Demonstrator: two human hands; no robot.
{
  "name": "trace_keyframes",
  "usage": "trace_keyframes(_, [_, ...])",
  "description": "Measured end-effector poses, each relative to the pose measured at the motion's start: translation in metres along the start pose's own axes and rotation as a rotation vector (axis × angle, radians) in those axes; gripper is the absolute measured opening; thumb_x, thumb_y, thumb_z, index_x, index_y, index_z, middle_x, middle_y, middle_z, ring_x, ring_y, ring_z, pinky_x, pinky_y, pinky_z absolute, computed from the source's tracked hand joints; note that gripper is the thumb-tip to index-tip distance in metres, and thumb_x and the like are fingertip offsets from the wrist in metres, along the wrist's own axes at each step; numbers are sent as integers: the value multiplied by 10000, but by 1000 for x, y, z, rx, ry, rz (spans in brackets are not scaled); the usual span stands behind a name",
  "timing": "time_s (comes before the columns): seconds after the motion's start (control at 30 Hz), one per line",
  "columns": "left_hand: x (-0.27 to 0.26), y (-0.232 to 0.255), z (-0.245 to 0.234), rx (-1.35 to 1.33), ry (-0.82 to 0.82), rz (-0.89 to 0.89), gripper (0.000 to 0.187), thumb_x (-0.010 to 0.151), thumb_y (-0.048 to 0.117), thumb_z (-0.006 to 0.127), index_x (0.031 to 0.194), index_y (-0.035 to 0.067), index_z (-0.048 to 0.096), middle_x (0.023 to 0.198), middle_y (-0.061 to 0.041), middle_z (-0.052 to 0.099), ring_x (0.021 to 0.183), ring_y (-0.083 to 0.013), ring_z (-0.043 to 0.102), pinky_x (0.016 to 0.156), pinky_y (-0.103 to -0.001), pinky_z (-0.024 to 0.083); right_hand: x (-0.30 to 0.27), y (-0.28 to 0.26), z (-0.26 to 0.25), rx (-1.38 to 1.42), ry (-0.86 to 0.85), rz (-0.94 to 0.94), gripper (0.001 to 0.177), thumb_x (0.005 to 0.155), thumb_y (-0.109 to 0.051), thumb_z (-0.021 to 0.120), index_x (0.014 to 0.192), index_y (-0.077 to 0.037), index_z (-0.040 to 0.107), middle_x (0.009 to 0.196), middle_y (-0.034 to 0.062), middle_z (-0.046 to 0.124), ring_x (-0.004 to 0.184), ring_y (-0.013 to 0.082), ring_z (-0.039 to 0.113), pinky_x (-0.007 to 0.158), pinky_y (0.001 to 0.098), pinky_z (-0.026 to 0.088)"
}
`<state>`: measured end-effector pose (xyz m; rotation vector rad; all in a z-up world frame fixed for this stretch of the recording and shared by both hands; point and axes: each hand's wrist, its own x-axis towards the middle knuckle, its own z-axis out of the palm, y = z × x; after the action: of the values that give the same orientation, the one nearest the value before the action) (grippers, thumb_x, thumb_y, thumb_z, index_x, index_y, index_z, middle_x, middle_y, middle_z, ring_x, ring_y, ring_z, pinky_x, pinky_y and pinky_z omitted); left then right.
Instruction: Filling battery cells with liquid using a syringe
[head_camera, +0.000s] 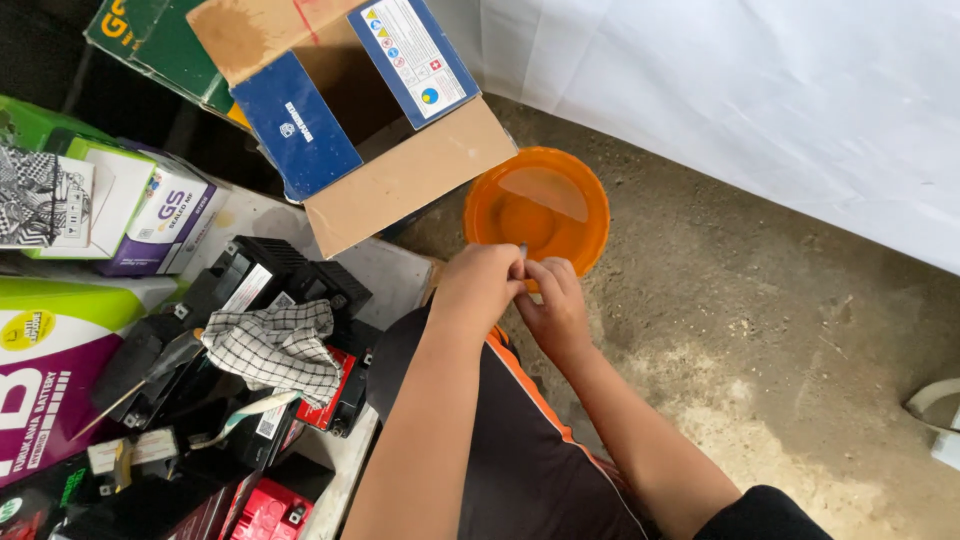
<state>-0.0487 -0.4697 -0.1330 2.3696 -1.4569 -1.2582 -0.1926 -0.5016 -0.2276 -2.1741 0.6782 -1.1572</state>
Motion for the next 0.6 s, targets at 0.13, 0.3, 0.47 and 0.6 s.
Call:
trace_keyframes(0.13, [3, -3, -3, 23, 11, 4, 41, 869, 215, 742, 905, 196, 744, 900, -81, 755, 1036, -329, 708, 846, -456, 601, 0, -5, 2, -40, 1, 11, 351, 794, 42, 797, 1129, 41, 692, 892, 130, 634, 836, 348, 649, 783, 462, 558])
trace_keyframes(0.3, [16, -13, 8, 53, 10, -68, 30, 857, 262, 730, 879, 247, 746, 875, -4, 744, 1011, -265, 712, 828, -441, 600, -6, 3, 4, -148, -10, -23, 293, 829, -21, 799, 1116, -23, 744, 934, 105, 650, 888, 342, 624, 829, 468, 539])
trace_keyframes(0.47, [18, -11, 0, -40, 13, -41, 64, 870, 141, 705, 818, 146, 743, 814, -86, 750, 950, -336, 721, 771, -460, 612, -6, 10, 8, -192, -16, -57, 291, 820, -30, 782, 1108, -66, 759, 1036, 93, 678, 994, 346, 637, 867, 447, 520])
trace_keyframes(0.6, [24, -17, 5, -86, -14, -100, 56, 863, 130, 705, 815, 130, 735, 817, -97, 750, 959, -337, 721, 764, -460, 614, -1, 4, 6, -200, -66, -47, 257, 830, -51, 771, 1086, -71, 757, 1140, 84, 717, 1120, 342, 658, 894, 431, 510])
